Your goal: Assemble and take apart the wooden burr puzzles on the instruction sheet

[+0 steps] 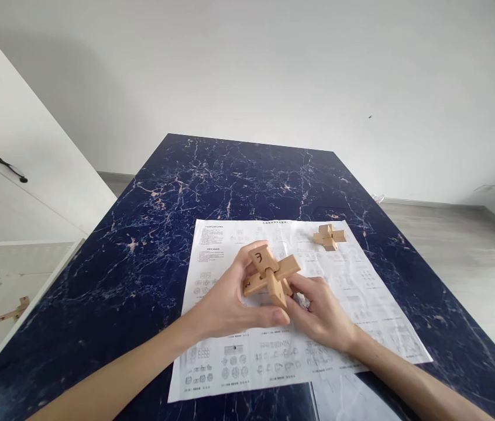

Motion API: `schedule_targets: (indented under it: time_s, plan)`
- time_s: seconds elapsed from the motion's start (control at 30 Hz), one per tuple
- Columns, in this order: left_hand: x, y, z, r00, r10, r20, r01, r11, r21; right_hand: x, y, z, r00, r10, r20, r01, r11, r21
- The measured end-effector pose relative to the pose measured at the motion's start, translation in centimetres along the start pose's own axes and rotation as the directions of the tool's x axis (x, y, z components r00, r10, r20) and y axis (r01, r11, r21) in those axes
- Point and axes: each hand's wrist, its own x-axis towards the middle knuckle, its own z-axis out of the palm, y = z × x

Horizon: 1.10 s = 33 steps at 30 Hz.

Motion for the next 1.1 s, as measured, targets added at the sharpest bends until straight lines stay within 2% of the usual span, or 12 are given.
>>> schedule_targets:
  time_s: [0.13,0.23,0.37,0.57,0.7,0.93,1.0,1.1]
  plan:
    - [0.4,-0.3,-0.5,0.998,0.028,-0.053,-0.033,0.995,-0.091,0.2,-0.1,-0.2,0.995,0.062,-0.08,-0.061,0.998,0.016]
    - [0.5,-0.3,-0.4,0.998,-0.055,-0.036,0.049,0.986,-0.162,0.3,-0.1,0.2,0.994,0.085,-0.063,-0.087,0.996,-0.029]
    - [0.3,-0.3,-0.1,0.993,-0.118,-0.017,0.117,0.991,-0.066,0.2,0.0,0.8,0.999,0.03,0.009,-0.03,0.998,-0.055]
    - [0.3,-0.2,0.0,0.998,-0.053,-0.03,0.052,0.998,-0.044,0.4,0.3,1.0,0.998,-0.035,0.056,0.036,0.999,-0.027]
    - [0.5,0.1,-0.1,0.999,-0.045,0.006,0.046,0.996,-0.071,0.5,0.2,1.0,0.998,-0.003,0.06,0.004,1.0,-0.026]
    - [0.4,0.2,-0.4,0.983,-0.177,0.056,0.181,0.98,-0.081,0.2,0.2,1.0,0.994,0.084,0.072,-0.08,0.996,-0.05]
    - [0.5,-0.1,-0.5,0.985,-0.159,0.06,0.165,0.982,-0.097,0.2,0.4,1.1,0.993,0.08,0.085,-0.076,0.996,-0.055]
    - [0.6,-0.4,-0.6,0.995,-0.095,0.027,0.097,0.992,-0.083,0.1,0.8,1.1,0.997,0.016,0.076,-0.008,0.994,-0.11]
